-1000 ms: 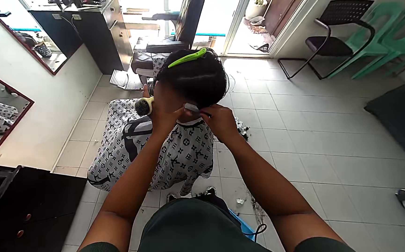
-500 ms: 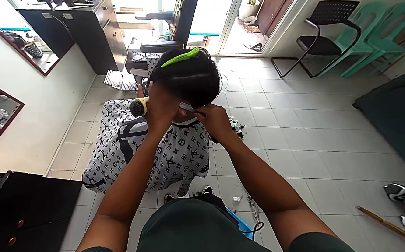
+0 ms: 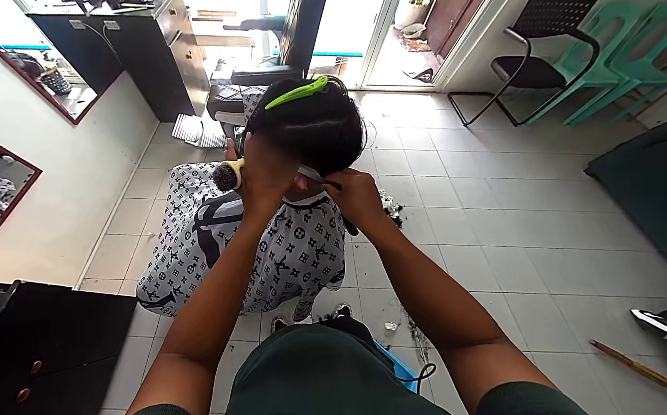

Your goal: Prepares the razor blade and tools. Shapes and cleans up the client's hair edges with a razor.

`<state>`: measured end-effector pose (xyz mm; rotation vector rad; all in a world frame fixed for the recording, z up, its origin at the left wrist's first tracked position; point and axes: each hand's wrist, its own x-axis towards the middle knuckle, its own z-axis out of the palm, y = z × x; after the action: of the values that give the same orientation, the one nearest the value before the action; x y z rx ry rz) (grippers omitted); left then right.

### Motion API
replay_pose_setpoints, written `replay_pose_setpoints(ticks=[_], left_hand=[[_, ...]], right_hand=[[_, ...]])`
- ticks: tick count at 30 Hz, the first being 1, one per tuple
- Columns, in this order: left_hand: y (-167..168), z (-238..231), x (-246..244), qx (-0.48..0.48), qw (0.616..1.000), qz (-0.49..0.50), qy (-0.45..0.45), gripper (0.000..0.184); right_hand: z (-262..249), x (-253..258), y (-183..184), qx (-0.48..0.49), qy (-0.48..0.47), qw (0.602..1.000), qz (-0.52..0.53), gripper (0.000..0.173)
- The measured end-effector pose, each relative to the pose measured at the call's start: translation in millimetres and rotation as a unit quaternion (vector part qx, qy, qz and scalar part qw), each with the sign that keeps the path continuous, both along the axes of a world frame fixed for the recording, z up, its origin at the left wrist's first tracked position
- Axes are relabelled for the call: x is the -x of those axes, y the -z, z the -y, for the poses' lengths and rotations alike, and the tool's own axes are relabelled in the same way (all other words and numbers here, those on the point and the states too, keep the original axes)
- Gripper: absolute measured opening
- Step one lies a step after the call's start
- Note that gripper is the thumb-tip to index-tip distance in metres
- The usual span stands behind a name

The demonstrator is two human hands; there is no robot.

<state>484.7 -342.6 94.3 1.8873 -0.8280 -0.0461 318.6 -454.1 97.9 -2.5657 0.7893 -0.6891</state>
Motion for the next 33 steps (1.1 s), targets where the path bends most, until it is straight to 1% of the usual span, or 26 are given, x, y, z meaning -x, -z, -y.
replay_pose_setpoints(ticks=[4,8,21,26,30,33], left_hand=[[-1.5,-0.3,1.0,-0.003,1.000,-0.003,0.003,0.125],[-0.7,-0.8,0.2,0.003,1.000,-0.002,0.005,0.124],[1.3,0.8,0.6,-0.005,1.000,0.004,0.000,0.123],[0.9,0.4,-0.6,-0.001,1.000,0.008,-0.003,0.123],[1.2,0.6,-0.4,-0.002,1.000,0.006,0.000,0.125],[1.3,0.5,-1.8,0.004,1.000,-0.001,0.002,0.124]], right_hand=[[-0.3,-0.3,0.3,0.004,-0.006,1.000,-0.001,0.018],[0.4,2.4,1.2,0.013,-0.007,1.000,0.023,0.016],[0.7,-1.0,4.3,-0.002,-0.013,1.000,-0.002,0.018],[3.3,1.2,1.0,0.000,-0.003,1.000,0.012,0.018],[1.5,-1.4,3.2,0.000,-0.014,1.000,-0.007,0.018],[3.2,0.5,1.6,0.001,-0.005,1.000,0.010,0.018]])
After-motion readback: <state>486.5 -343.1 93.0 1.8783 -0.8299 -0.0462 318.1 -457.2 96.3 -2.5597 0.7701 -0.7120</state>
